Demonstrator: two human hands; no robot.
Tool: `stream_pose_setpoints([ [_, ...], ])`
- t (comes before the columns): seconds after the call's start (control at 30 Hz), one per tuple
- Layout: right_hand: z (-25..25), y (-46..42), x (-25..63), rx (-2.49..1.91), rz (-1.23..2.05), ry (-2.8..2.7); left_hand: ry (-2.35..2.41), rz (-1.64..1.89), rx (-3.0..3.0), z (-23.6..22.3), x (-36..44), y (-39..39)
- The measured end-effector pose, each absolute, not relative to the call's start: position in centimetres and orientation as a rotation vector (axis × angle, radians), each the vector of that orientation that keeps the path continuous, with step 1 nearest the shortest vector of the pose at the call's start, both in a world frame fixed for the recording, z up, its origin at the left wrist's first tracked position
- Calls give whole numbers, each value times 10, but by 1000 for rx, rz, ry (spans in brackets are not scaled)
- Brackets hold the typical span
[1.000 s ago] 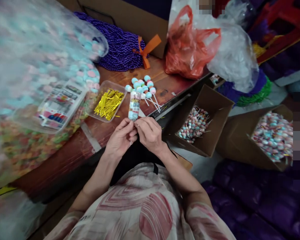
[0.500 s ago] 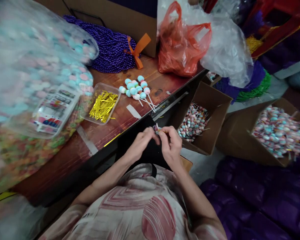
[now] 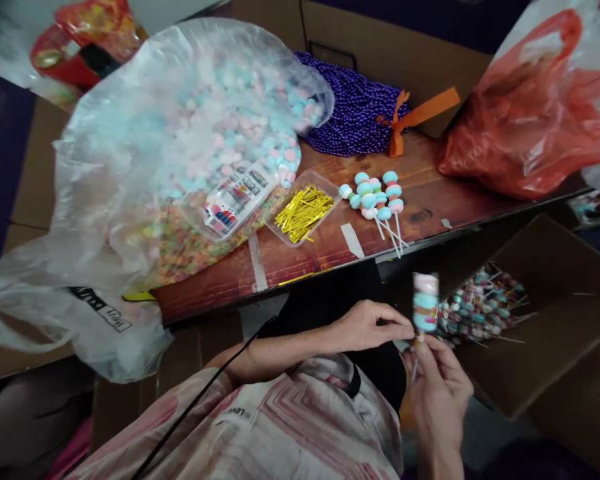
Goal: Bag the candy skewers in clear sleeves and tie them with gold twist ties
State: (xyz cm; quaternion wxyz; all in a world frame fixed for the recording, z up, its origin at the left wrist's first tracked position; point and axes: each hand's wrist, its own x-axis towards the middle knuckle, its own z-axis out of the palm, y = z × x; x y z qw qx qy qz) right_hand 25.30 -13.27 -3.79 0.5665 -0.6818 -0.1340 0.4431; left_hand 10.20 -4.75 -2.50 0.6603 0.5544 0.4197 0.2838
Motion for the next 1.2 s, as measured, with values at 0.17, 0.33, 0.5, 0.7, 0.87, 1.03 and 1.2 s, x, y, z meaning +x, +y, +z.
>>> stream_pose_setpoints([
  [0.17,-74,-93,284,-1512,916,-40,1048,1282,1584,10,9,-8],
  [0.33,-82,-67,265,-1581,997,-160,1939,1330,1846,31,-119,39],
  [0.5,-65,-61,205,-1543,1124,-415,2366,1046,1736,20,-171,68],
  [0.7,-56,-60,177,-1552,1161,-653,2380,1070,1656,15,-176,84],
  [0.87,-43,-58,167,-1567,1097,-940,2165,1505,1544,32,-157,70],
  [1.03,-7,-37,122,-1381,1125,-1249,1584,1712,1139,40,-86,38],
  [1.2,13,-1,78,-1165,1082,-1142,1354,1593,924,22,-26,11],
])
